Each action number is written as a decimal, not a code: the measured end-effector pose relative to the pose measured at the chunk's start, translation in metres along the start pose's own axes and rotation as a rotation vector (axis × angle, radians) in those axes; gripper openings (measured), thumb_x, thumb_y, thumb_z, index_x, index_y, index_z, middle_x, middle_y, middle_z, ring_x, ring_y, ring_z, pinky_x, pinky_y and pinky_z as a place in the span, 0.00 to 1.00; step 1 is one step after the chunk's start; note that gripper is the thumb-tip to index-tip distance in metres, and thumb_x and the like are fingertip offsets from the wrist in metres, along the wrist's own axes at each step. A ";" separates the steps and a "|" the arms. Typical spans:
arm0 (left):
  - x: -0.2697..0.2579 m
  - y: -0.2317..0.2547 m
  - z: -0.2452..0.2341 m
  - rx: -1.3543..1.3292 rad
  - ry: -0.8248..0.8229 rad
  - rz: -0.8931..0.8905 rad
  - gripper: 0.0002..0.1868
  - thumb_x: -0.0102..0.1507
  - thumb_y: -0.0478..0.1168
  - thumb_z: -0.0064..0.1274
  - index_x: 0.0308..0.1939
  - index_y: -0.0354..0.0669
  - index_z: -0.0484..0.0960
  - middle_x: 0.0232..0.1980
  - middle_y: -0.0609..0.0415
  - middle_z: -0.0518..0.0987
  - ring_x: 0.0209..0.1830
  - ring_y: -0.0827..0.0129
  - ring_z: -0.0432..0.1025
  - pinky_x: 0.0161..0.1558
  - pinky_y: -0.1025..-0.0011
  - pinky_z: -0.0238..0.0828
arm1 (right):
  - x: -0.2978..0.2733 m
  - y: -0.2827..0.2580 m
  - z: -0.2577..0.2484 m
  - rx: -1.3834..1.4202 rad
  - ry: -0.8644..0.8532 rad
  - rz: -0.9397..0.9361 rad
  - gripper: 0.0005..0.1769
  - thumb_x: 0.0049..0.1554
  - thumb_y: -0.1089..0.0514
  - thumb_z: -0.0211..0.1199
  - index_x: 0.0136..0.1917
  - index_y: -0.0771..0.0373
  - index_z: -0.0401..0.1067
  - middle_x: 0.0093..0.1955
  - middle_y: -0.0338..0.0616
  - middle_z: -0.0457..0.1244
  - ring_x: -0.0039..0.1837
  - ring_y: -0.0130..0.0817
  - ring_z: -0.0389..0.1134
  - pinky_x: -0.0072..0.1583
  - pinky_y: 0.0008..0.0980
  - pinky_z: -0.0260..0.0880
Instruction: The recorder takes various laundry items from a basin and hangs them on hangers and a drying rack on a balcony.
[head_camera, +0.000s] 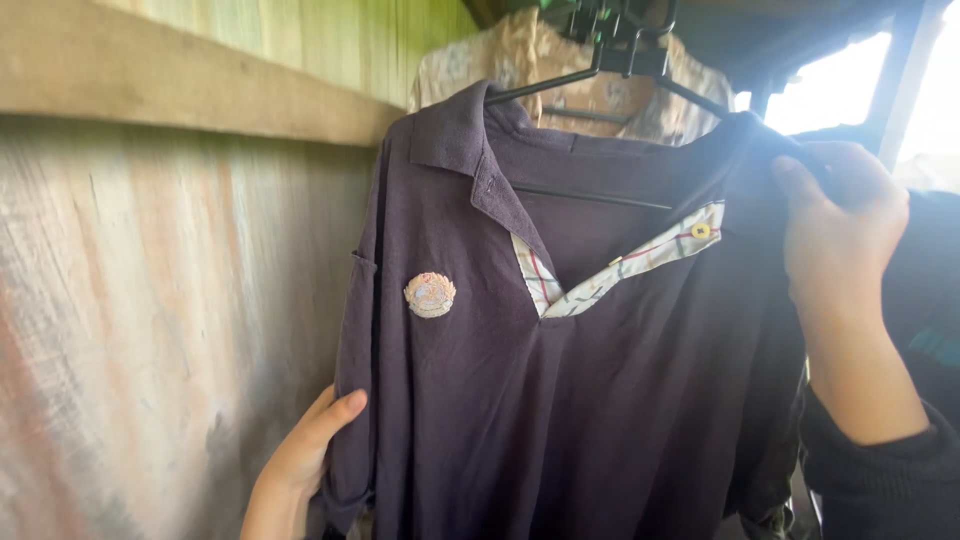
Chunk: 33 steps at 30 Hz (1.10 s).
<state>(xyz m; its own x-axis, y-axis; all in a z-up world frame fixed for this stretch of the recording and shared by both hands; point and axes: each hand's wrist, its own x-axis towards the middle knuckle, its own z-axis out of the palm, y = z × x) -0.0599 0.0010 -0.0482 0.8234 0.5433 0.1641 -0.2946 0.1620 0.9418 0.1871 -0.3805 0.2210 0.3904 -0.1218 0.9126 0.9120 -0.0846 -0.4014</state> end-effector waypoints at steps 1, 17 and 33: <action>0.003 0.002 -0.001 -0.075 -0.053 -0.011 0.47 0.55 0.54 0.60 0.72 0.32 0.65 0.70 0.40 0.75 0.68 0.56 0.70 0.65 0.60 0.64 | 0.009 0.002 0.004 0.052 0.013 0.027 0.08 0.57 0.63 0.66 0.50 0.66 0.76 0.45 0.36 0.67 0.48 0.23 0.66 0.53 0.24 0.64; 0.017 0.067 0.073 -0.285 -0.405 0.431 0.58 0.60 0.68 0.54 0.83 0.40 0.49 0.72 0.37 0.69 0.65 0.55 0.66 0.67 0.55 0.59 | 0.139 0.049 0.049 0.044 0.030 0.124 0.11 0.56 0.56 0.69 0.50 0.63 0.76 0.43 0.36 0.67 0.46 0.23 0.67 0.49 0.27 0.66; 0.030 -0.025 0.024 -0.034 0.325 0.187 0.27 0.58 0.40 0.67 0.54 0.21 0.81 0.53 0.45 0.82 0.56 0.66 0.72 0.61 0.65 0.62 | 0.131 0.060 0.077 0.001 -0.105 0.027 0.19 0.54 0.51 0.73 0.54 0.63 0.76 0.49 0.40 0.67 0.51 0.30 0.68 0.53 0.30 0.66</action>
<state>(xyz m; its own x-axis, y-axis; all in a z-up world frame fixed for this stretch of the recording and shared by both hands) -0.0166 -0.0065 -0.0604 0.5582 0.7984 0.2259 -0.4458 0.0590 0.8932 0.3024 -0.3250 0.3222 0.4260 -0.0198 0.9045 0.9010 -0.0814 -0.4261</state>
